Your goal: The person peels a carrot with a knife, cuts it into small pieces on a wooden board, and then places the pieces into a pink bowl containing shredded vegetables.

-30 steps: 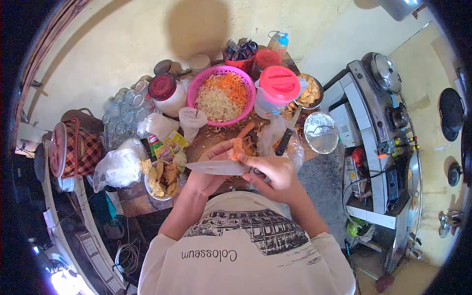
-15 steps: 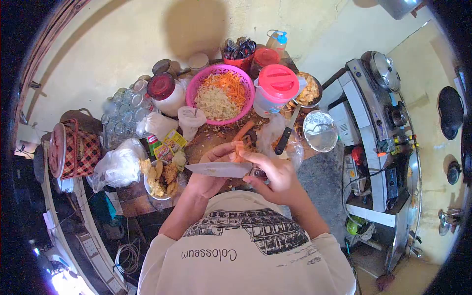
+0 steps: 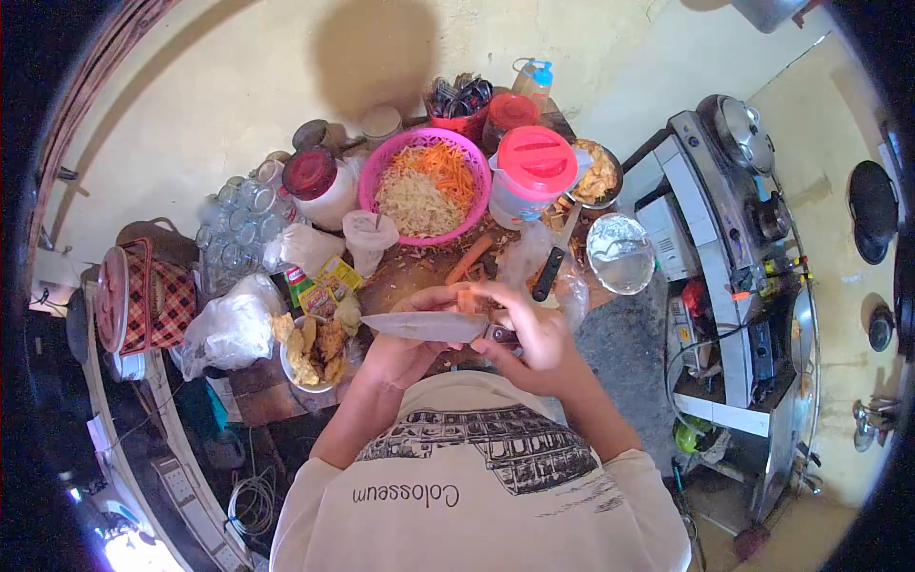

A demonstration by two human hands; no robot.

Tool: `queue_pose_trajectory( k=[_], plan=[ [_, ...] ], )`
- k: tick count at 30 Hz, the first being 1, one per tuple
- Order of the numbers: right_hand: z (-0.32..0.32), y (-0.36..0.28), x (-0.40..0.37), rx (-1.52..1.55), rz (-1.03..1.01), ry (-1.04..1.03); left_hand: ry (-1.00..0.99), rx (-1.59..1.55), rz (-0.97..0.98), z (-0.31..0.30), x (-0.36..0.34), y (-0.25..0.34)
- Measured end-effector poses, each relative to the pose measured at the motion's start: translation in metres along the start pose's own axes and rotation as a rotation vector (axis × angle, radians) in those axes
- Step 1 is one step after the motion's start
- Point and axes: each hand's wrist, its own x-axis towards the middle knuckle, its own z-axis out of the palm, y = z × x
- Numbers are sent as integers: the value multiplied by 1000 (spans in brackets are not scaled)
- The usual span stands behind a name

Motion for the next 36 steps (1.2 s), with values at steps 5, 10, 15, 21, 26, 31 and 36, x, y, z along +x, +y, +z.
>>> queue_pose_trajectory(
  k=[5, 10, 15, 21, 26, 31, 36],
  plan=[
    [-5, 0, 2, -52, 12, -104, 76, 37, -75, 2, 1, 4],
    [4, 5, -3, 6, 11, -52, 12, -7, -21, -4, 4, -1],
    [4, 13, -1, 25, -20, -29, 1, 35, -24, 2, 3, 1],
    [0, 12, -1, 218, 177, -3, 63, 98, -96, 14, 4, 6],
    [-15, 6, -2, 276, 356, -100, -2, -26, -55, 8, 17, -1],
    [-21, -3, -1, 58, 192, -144, 69, -2, -48, 15, 17, -2],
    [-21, -6, -2, -62, 67, -87, 91, 76, -56, 15, 15, -2]
  ],
)
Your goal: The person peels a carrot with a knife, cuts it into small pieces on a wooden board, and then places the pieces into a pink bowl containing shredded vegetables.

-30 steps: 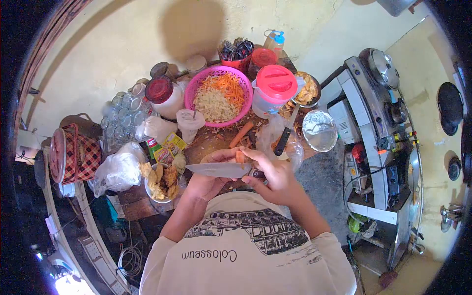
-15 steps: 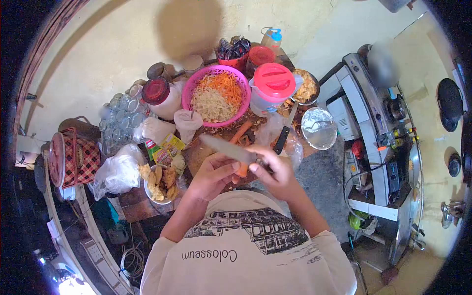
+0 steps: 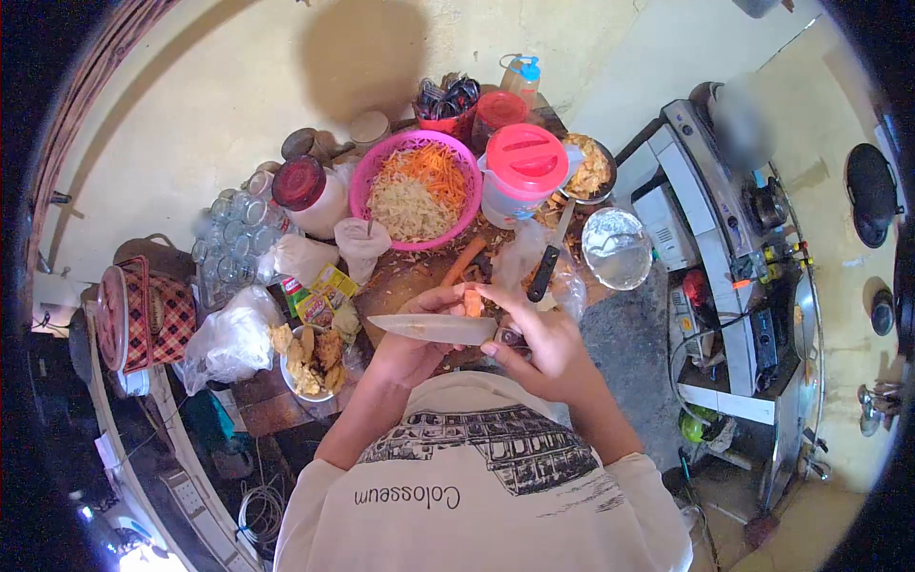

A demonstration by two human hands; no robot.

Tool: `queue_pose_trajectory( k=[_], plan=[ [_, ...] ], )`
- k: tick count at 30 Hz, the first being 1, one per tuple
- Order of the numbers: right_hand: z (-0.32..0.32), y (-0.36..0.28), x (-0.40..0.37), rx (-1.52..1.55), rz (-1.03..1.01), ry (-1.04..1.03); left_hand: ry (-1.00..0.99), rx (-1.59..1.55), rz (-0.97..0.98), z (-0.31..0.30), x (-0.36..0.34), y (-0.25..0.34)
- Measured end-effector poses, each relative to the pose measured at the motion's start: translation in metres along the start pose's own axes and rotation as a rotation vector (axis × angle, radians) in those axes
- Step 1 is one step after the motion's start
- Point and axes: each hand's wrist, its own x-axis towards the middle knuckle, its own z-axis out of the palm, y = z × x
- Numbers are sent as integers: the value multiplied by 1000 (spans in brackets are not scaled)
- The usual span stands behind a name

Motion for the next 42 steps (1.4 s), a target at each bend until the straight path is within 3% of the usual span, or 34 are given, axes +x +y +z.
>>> queue_pose_trajectory(
  k=[3, 6, 9, 12, 24, 27, 29, 31, 34, 38, 42],
  plan=[
    [2, 2, -2, -48, -2, 10, -118, -205, 9, -10, 2, -5],
    [2, -4, 0, -41, 26, 10, -124, -195, 74, -5, -1, -5],
    [7, 4, -2, -40, 50, 14, -69, -114, 17, -5, -2, -5],
    [11, 5, -1, 8, 33, 79, -164, -84, 3, -8, 3, -4],
    [25, 20, -3, 25, -13, 247, -14, -27, -33, 3, 0, -6],
    [25, 21, -7, 160, 191, 219, 15, -46, -65, 0, 5, -11],
    [27, 31, -5, 207, 352, 312, -10, -88, -52, 4, 7, -9],
    [20, 38, 0, 142, 645, 248, -5, -103, -55, 6, 8, -6],
    [15, 47, 0, 91, 619, 297, 24, -93, -71, 7, 10, -2],
    [9, 45, -3, 297, 609, 268, 65, -87, -64, 6, 11, -1],
    [10, 39, -7, 277, 213, 160, 168, -29, -51, 10, 11, -1]
  ],
)
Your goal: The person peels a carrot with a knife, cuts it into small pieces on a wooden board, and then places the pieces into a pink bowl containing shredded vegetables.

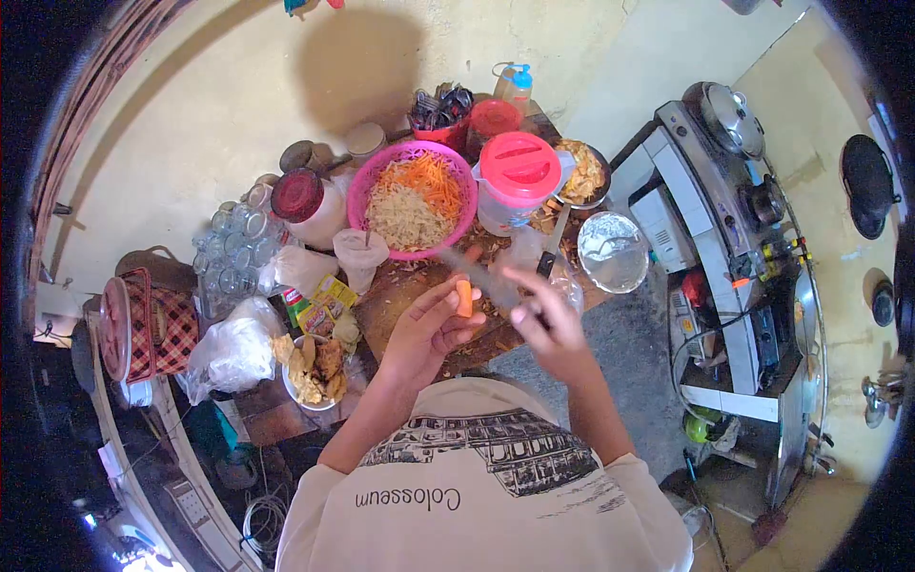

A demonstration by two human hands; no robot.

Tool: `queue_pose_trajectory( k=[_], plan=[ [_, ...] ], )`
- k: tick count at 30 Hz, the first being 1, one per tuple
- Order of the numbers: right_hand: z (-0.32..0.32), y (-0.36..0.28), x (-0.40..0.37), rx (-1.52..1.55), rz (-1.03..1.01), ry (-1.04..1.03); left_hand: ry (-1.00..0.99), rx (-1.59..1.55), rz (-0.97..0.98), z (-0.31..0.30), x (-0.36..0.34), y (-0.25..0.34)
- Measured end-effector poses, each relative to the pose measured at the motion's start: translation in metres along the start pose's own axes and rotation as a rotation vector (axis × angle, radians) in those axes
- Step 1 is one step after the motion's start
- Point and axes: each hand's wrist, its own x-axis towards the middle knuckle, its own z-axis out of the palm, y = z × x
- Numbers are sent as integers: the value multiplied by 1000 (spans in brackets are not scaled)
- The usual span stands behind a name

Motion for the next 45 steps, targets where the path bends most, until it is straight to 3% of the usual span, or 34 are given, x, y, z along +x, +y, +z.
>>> queue_pose_trajectory(
  k=[1, 4, 6, 9, 11, 15, 30, 45],
  plan=[
    [1, -6, 0, -16, -144, -51, -24, -27, 26, 2, 0, 0],
    [-1, -22, 0, -181, -171, -244, -79, -32, 80, 6, 2, -1],
    [3, -20, 0, -190, -224, -166, -87, 60, 91, 5, 4, -1],
    [5, -13, 0, -184, -226, -138, -220, -76, 17, -1, 2, 5],
    [5, -11, 0, -169, -253, -114, -200, -79, 39, -17, 5, -6],
    [0, -15, 0, -215, -282, -149, -73, -29, 65, 1, -6, 0],
    [-8, -38, 4, -257, -303, -250, -300, -208, -115, -9, -1, 4],
    [-2, -36, 3, -293, -401, -216, -382, -183, -77, -16, -3, 6]
  ],
)
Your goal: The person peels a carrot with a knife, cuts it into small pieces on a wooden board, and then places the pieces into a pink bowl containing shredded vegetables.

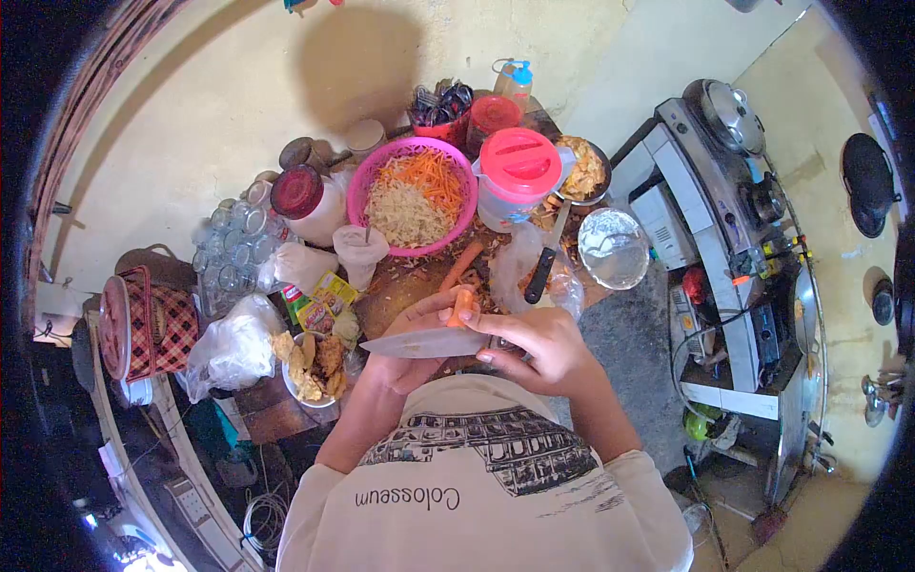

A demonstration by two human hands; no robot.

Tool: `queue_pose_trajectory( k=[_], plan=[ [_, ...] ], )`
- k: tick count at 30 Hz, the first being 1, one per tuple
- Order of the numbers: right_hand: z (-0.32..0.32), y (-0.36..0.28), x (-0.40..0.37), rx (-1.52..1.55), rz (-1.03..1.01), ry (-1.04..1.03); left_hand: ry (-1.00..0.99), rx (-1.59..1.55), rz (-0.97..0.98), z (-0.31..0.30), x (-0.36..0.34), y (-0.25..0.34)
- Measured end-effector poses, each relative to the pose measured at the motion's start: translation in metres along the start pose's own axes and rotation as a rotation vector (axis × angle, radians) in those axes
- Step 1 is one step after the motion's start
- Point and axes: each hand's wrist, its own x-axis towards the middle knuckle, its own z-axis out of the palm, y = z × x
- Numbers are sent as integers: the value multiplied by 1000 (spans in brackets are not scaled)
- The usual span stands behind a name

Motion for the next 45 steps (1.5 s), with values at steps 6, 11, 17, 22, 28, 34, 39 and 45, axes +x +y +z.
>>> queue_pose_trajectory(
  k=[6, 11, 17, 22, 28, 34, 39, 45],
  plan=[
    [-4, -11, 3, -12, 67, -33, 116, -2, 3, 0, -8, 0],
    [6, 3, -3, -52, -20, 4, 95, 23, 38, -7, -7, -5],
    [1, -6, 2, -9, 62, -25, 178, 74, 29, 2, -13, 0],
    [8, 4, -1, -11, -25, 26, 65, 34, 38, 4, -12, 1],
    [-3, -5, 1, 94, 224, -45, 15, 106, 97, 7, -10, -1],
    [-4, -2, -2, 128, 136, -26, 178, 160, 24, 15, -7, 0],
    [-9, -6, -4, 27, 175, -113, 179, 123, 6, 13, -9, -1],
    [-1, -1, -9, 32, 159, -42, 185, 177, 40, 14, -8, -5]
  ],
)
